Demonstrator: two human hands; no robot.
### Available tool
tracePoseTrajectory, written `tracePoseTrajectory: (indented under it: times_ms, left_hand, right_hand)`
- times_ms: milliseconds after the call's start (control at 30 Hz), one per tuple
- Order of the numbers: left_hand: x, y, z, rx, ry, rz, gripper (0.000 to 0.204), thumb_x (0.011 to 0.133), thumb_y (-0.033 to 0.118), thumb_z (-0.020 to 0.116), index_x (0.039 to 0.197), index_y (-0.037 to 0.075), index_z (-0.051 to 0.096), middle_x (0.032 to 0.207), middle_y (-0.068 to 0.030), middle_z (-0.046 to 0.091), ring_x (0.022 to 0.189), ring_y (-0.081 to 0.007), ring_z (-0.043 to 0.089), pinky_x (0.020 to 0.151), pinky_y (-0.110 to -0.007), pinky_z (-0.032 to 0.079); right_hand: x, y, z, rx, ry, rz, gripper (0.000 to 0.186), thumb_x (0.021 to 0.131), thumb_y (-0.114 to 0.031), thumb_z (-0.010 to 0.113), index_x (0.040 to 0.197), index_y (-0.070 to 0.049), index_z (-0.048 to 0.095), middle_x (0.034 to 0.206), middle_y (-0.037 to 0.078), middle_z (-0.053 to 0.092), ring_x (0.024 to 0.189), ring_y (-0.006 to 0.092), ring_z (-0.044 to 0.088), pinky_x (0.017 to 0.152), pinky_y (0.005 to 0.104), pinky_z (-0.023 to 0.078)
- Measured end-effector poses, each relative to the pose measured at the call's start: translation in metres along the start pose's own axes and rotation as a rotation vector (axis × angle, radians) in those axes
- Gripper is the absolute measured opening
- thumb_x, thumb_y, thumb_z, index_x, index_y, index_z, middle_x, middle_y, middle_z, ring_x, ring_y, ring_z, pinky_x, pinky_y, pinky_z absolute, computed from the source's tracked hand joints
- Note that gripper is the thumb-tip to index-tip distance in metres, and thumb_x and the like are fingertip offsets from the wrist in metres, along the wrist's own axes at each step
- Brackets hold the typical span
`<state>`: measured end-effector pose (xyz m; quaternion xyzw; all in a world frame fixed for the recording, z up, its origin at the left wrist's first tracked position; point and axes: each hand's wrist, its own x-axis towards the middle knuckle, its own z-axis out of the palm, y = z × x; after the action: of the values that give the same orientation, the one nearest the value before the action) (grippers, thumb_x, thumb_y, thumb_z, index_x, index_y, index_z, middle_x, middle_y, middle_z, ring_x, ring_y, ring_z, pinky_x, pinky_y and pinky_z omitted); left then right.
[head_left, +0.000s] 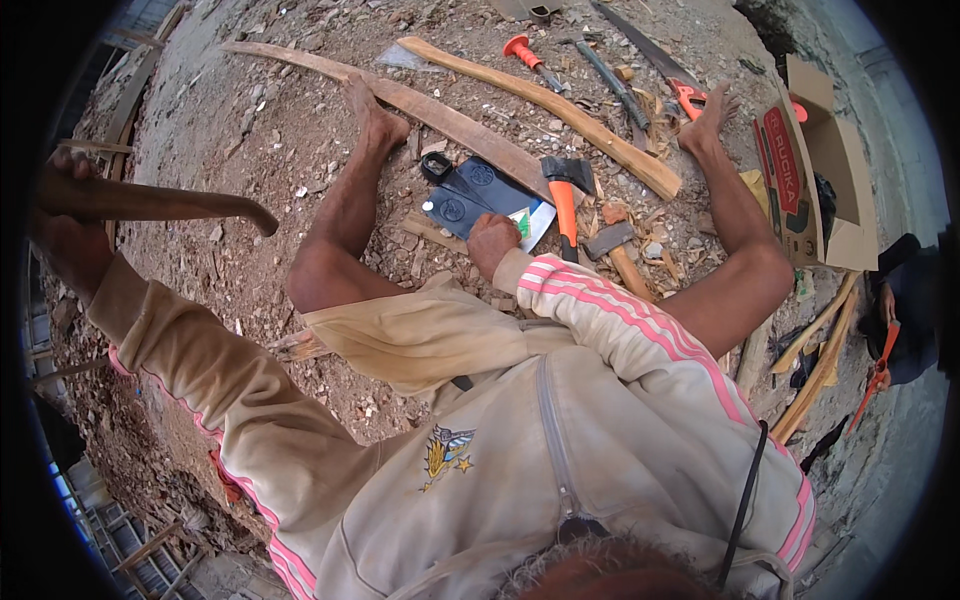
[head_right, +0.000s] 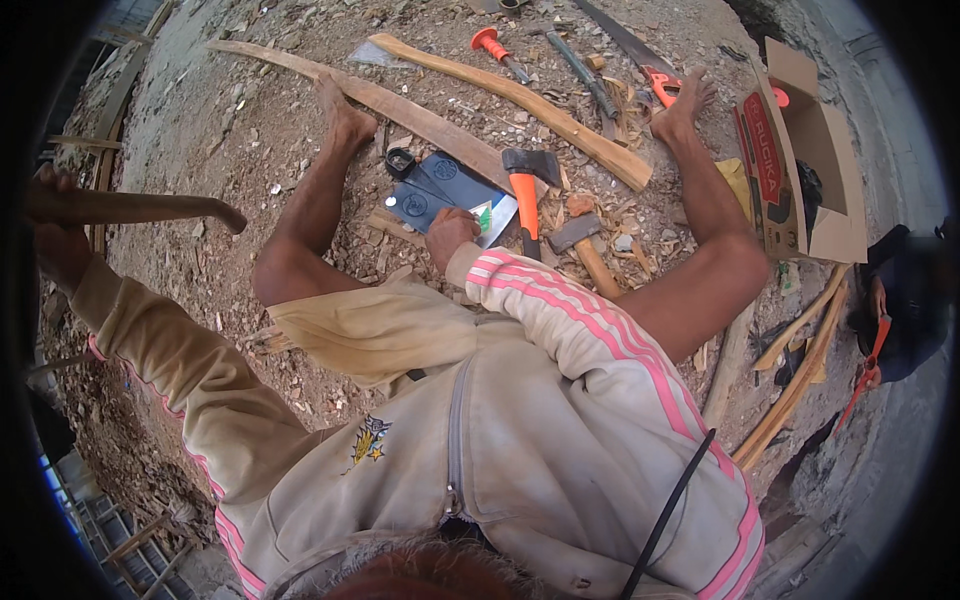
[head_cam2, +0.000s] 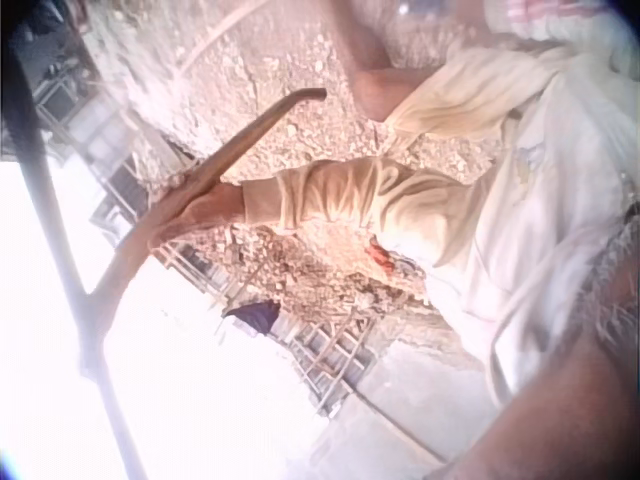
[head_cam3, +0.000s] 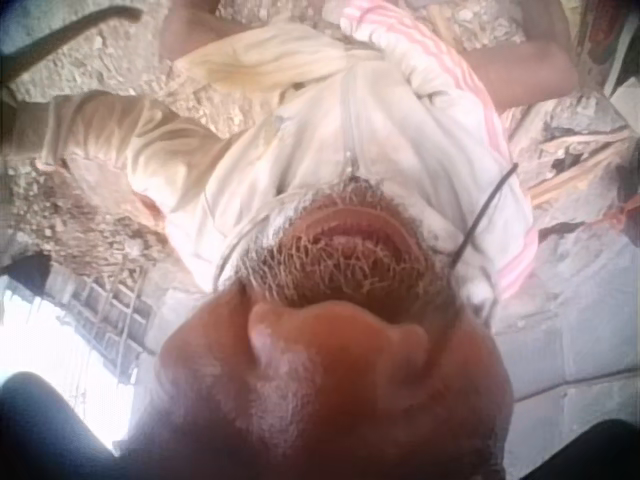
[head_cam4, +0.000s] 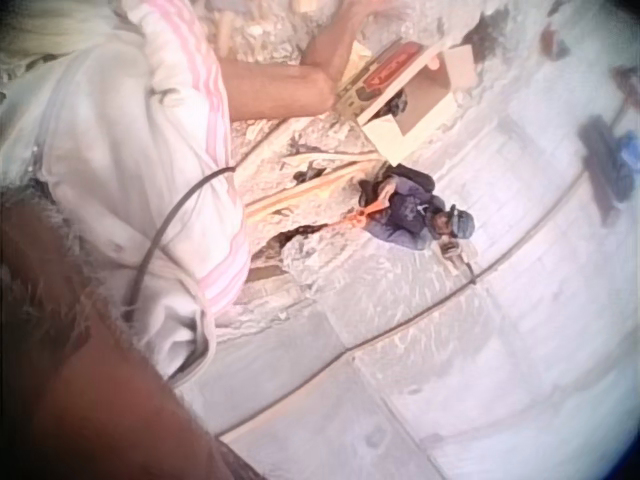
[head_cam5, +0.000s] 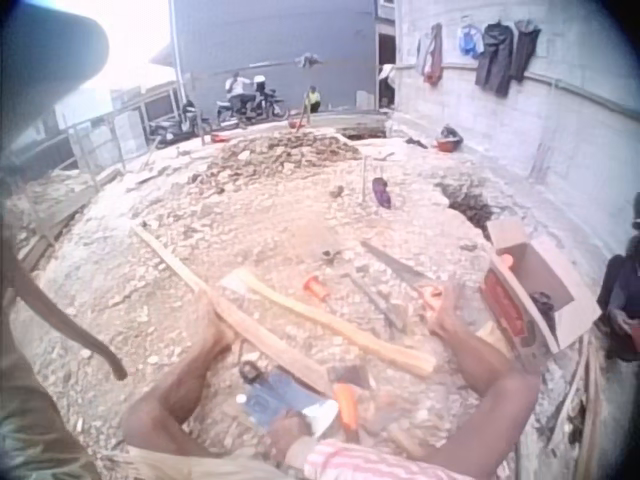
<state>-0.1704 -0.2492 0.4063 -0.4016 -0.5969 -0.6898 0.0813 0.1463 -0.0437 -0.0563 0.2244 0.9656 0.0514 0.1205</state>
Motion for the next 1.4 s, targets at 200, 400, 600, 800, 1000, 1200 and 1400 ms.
tracePoseTrajectory:
  times_ms: [200, 400, 600, 800, 1000, 1200, 1400]
  left_hand:
    - [-0.070, -0.057, 0.082, 0.410, -0.339, -0.307, 0.051, 0.099, 0.046, 0.065, 0.123, 0.002, 0.056, 0.083, -0.0010, 0.057, 0.066, -0.0073, 0.052, 0.056, -0.023, 0.041]
    - [-0.126, -0.104, 0.165, 0.424, -0.645, -0.532, 0.050, 0.092, 0.040, 0.076, 0.124, 0.005, 0.059, 0.081, 0.0018, 0.054, 0.064, -0.0065, 0.046, 0.056, -0.023, 0.040]
    - [-0.140, -0.177, 0.169, 0.568, -0.875, -0.592, 0.056, 0.093, 0.043, 0.073, 0.126, 0.000, 0.060, 0.089, -0.0066, 0.063, 0.075, -0.0152, 0.056, 0.067, -0.032, 0.047]
    - [-0.150, -0.240, 0.184, 0.598, -1.089, -0.501, 0.058, 0.092, 0.044, 0.072, 0.128, 0.000, 0.060, 0.103, -0.0228, 0.069, 0.092, -0.0356, 0.067, 0.084, -0.043, 0.051]
    - [-0.161, -0.260, 0.192, 0.608, -1.203, -0.438, 0.054, 0.093, 0.045, 0.069, 0.123, 0.000, 0.060, 0.106, -0.0264, 0.067, 0.100, -0.0444, 0.066, 0.084, -0.046, 0.051]
    - [-0.172, -0.280, 0.181, 0.719, -1.313, -0.459, 0.054, 0.093, 0.049, 0.067, 0.117, 0.001, 0.061, 0.107, -0.0259, 0.066, 0.102, -0.0452, 0.063, 0.085, -0.048, 0.051]
    - [-0.196, -0.290, 0.184, 0.839, -1.338, -0.078, 0.044, 0.091, 0.040, 0.069, 0.114, 0.003, 0.063, 0.105, -0.0231, 0.067, 0.104, -0.0431, 0.061, 0.090, -0.048, 0.048]
  right_hand:
    - [0.011, 0.080, -0.092, 0.446, 0.194, -0.196, 0.014, 0.078, -0.016, 0.067, 0.081, -0.008, 0.078, 0.082, 0.020, 0.073, 0.078, 0.0323, 0.074, 0.066, 0.0437, 0.059]
    - [0.057, 0.227, -0.110, 1.002, -0.032, -0.083, 0.022, 0.085, -0.020, 0.067, 0.079, 0.001, 0.069, 0.064, 0.010, 0.062, 0.059, 0.0192, 0.057, 0.060, 0.0384, 0.046]
    - [0.051, 0.344, -0.130, 1.446, -0.074, 0.055, 0.020, 0.089, -0.019, 0.072, 0.077, -0.004, 0.068, 0.069, -0.007, 0.057, 0.062, 0.0067, 0.049, 0.058, 0.0291, 0.038]
    - [0.109, 0.451, -0.124, 1.116, 0.179, 0.160, 0.020, 0.092, -0.022, 0.069, 0.093, -0.002, 0.071, 0.078, 0.003, 0.069, 0.069, 0.0126, 0.062, 0.066, 0.0308, 0.048]
    - [0.198, 0.450, -0.049, 0.134, 0.523, 0.152, 0.022, 0.097, -0.024, 0.052, 0.104, -0.011, 0.068, 0.098, 0.016, 0.071, 0.093, 0.0378, 0.068, 0.081, 0.0480, 0.054]
    - [0.202, 0.407, 0.024, 0.097, 0.184, 0.166, 0.022, 0.098, -0.023, 0.053, 0.108, -0.015, 0.069, 0.113, 0.013, 0.067, 0.103, 0.0364, 0.068, 0.086, 0.0496, 0.055]
    - [0.120, 0.335, -0.008, 0.487, 0.467, 0.163, 0.032, 0.096, -0.036, 0.057, 0.105, -0.008, 0.070, 0.105, 0.018, 0.069, 0.099, 0.0383, 0.067, 0.083, 0.0488, 0.053]
